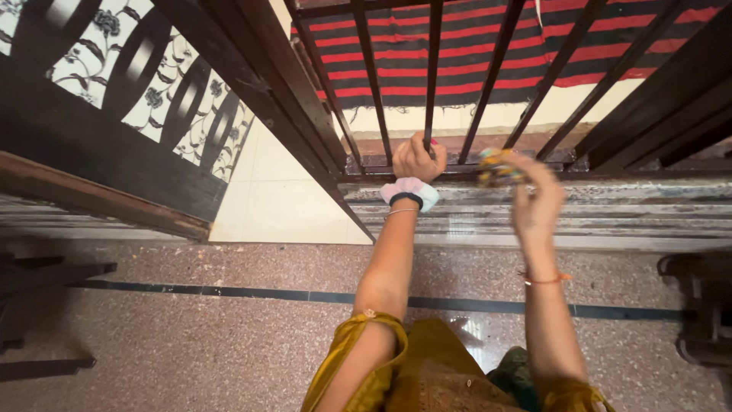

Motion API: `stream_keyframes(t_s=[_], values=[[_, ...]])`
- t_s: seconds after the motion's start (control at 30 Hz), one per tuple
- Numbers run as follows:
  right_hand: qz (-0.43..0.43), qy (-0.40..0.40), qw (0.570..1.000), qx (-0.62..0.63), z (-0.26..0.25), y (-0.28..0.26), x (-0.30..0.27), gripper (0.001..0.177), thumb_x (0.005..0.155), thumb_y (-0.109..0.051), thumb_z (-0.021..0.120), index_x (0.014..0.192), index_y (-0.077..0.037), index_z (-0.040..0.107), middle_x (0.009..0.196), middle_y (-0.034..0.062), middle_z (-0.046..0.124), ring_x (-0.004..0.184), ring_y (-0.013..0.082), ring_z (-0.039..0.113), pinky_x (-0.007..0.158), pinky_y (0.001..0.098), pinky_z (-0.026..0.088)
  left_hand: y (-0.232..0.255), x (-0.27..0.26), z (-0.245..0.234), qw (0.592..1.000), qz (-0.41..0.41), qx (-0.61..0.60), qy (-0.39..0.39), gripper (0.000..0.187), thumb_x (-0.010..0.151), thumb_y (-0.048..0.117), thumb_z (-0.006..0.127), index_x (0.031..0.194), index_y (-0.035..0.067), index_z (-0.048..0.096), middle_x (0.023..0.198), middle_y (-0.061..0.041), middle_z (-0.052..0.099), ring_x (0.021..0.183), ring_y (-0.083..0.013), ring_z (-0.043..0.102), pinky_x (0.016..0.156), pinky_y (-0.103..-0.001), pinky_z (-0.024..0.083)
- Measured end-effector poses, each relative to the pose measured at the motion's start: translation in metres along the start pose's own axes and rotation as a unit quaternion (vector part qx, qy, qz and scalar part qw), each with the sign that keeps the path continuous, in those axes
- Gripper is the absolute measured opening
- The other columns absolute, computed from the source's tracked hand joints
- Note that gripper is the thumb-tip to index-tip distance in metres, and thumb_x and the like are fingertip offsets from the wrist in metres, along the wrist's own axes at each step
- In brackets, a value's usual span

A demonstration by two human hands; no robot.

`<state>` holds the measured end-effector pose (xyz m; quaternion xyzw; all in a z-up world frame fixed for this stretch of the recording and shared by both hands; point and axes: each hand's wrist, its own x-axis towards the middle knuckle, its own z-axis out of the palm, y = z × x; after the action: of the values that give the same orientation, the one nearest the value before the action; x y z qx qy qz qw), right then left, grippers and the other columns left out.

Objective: The person wipes the metal bars and the lower frame of a black gate using a patterned cloth, handling different sections of the grate one at a time.

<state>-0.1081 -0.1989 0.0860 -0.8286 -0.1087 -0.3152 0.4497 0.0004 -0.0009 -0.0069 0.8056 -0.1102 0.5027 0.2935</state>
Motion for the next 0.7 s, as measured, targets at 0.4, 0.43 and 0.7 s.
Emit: stream_keyframes(t_s=[0.4,0.43,0.7], values=[[-0.149,0.104,0.981,0.067,0.005,-0.047,0.137,0.055,0.101,0.015,0.044,0.155,0.008,0.034,0.122,0.0225,0.068,0.106,0.0214,0.069,0.098,0.0314,0.059,0.001,-0.001,0.0,1.0,-0.01,0.002,-0.012,0.025,0.086,0.012,0.067,0.106,0.004,0.054,0.066,-0.006,0.059,0.061,-0.0285,0.063,0.067,-0.042,0.051],[-0.138,0.102,0.982,0.082,0.008,-0.043,0.137,0.05,0.105,0.012,0.043,0.154,0.007,0.035,0.115,0.0193,0.07,0.098,0.0185,0.069,0.092,0.0297,0.058,0.001,-0.001,-0.001,1.0,-0.011,0.003,-0.007,0.024,0.086,0.012,0.066,0.106,0.005,0.054,0.066,-0.005,0.059,0.062,-0.0284,0.063,0.068,-0.042,0.052],[-0.042,0.029,0.989,0.139,0.034,0.006,0.076,0.04,0.108,0.002,0.04,0.146,0.006,0.049,0.097,0.0111,0.071,0.079,0.0155,0.065,0.071,0.0292,0.051,0.003,0.001,-0.001,1.0,-0.004,0.012,-0.001,0.021,0.084,0.01,0.066,0.102,0.006,0.055,0.067,-0.006,0.059,0.061,-0.0293,0.062,0.065,-0.042,0.051]])
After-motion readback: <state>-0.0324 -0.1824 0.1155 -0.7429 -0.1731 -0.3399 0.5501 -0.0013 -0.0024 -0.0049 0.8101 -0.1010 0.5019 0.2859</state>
